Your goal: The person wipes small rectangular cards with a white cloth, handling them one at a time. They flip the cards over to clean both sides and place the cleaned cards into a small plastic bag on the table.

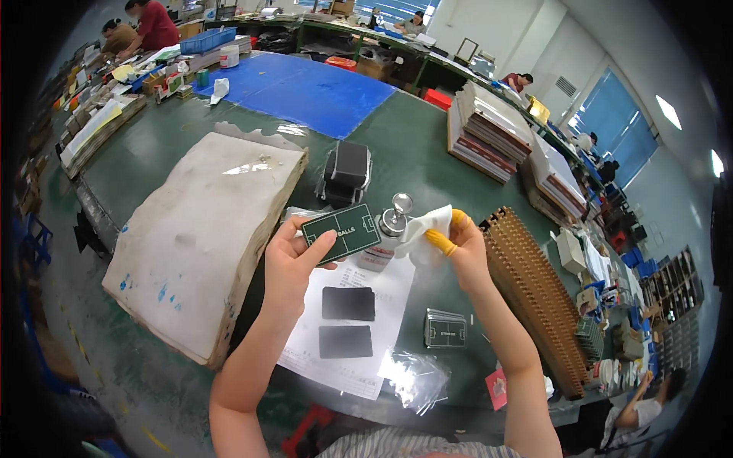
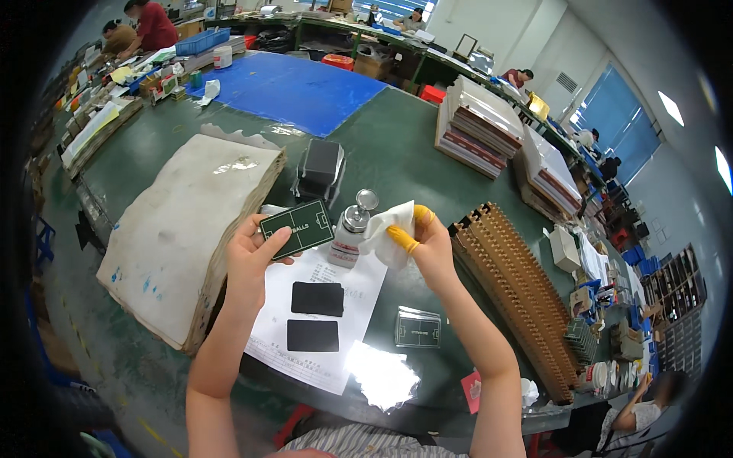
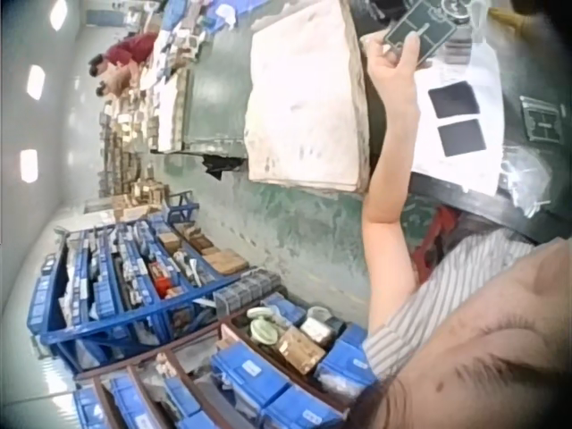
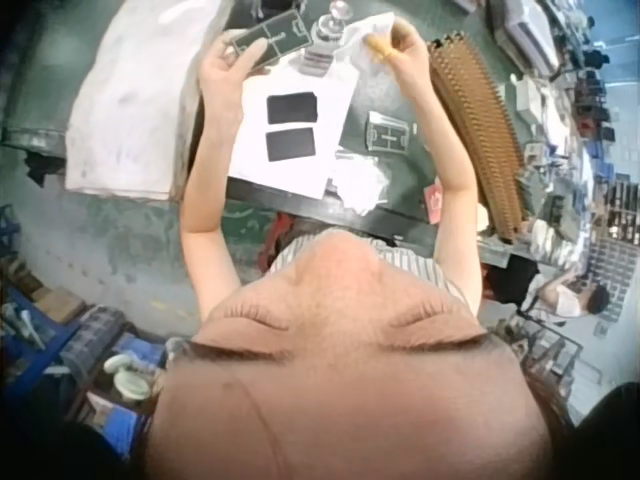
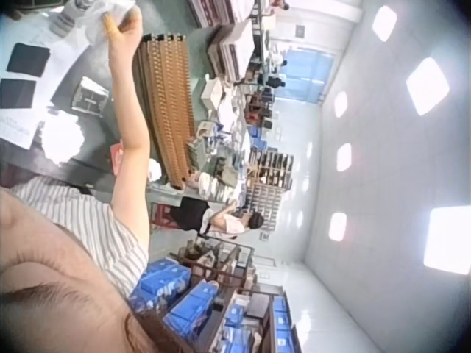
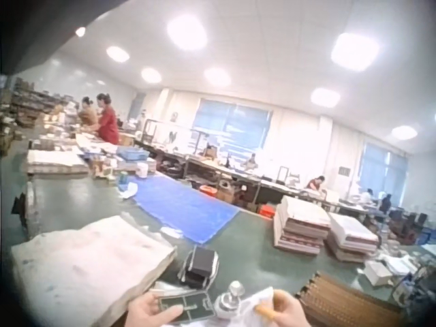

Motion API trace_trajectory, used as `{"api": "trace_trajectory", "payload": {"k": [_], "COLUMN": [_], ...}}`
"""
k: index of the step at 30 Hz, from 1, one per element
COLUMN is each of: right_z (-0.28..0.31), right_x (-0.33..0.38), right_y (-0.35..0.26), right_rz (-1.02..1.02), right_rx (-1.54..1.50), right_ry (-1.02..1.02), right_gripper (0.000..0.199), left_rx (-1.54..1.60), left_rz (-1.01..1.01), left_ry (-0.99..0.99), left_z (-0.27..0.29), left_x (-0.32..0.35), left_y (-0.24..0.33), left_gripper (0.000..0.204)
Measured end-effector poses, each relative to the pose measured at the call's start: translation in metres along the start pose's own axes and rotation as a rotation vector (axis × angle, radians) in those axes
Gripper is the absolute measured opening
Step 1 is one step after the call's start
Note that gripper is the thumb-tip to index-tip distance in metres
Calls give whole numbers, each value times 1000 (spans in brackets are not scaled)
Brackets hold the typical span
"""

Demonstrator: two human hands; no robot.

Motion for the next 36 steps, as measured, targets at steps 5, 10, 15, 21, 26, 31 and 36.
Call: {"api": "trace_trajectory", "payload": {"k": [5, 10, 15, 21, 26, 31, 36], "right_z": [-26, -57, -64, -59, -56, -53, -59], "right_x": [9, 11, 13, 6, 17, 73, 98], "right_y": [-59, -73, -74, -63, -77, -89, -99], "right_rz": [642, 852, 889, 801, 785, 962, 1079], "right_rx": [879, 1152, 1156, 1104, 1023, 1015, 966], "right_ry": [97, 31, -17, -20, 34, -23, -49], "right_gripper": [18, 11, 11, 15, 15, 18, 24], "left_rx": [6, -7, -9, -31, -42, -66, -91], "left_rz": [12, 27, 39, 39, 53, 126, 150], "left_ry": [-11, -17, -24, -35, -61, -98, -129], "left_z": [-1, -2, -3, -2, -7, -18, -24], "left_x": [0, 0, 1, 1, 5, 12, 19], "left_y": [-2, -4, -6, -11, -12, -15, -18], "left_gripper": [20, 18, 17, 17, 18, 17, 18]}}
Point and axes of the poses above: each hand's wrist, its own x-axis away from the middle knuckle, its own z-axis out of the back of the hand, y = z × x, the point moved 8 cm from there along -x, towards the middle knuckle, and after that the axes turned 4 degrees about -y, right-handed, at the moved point
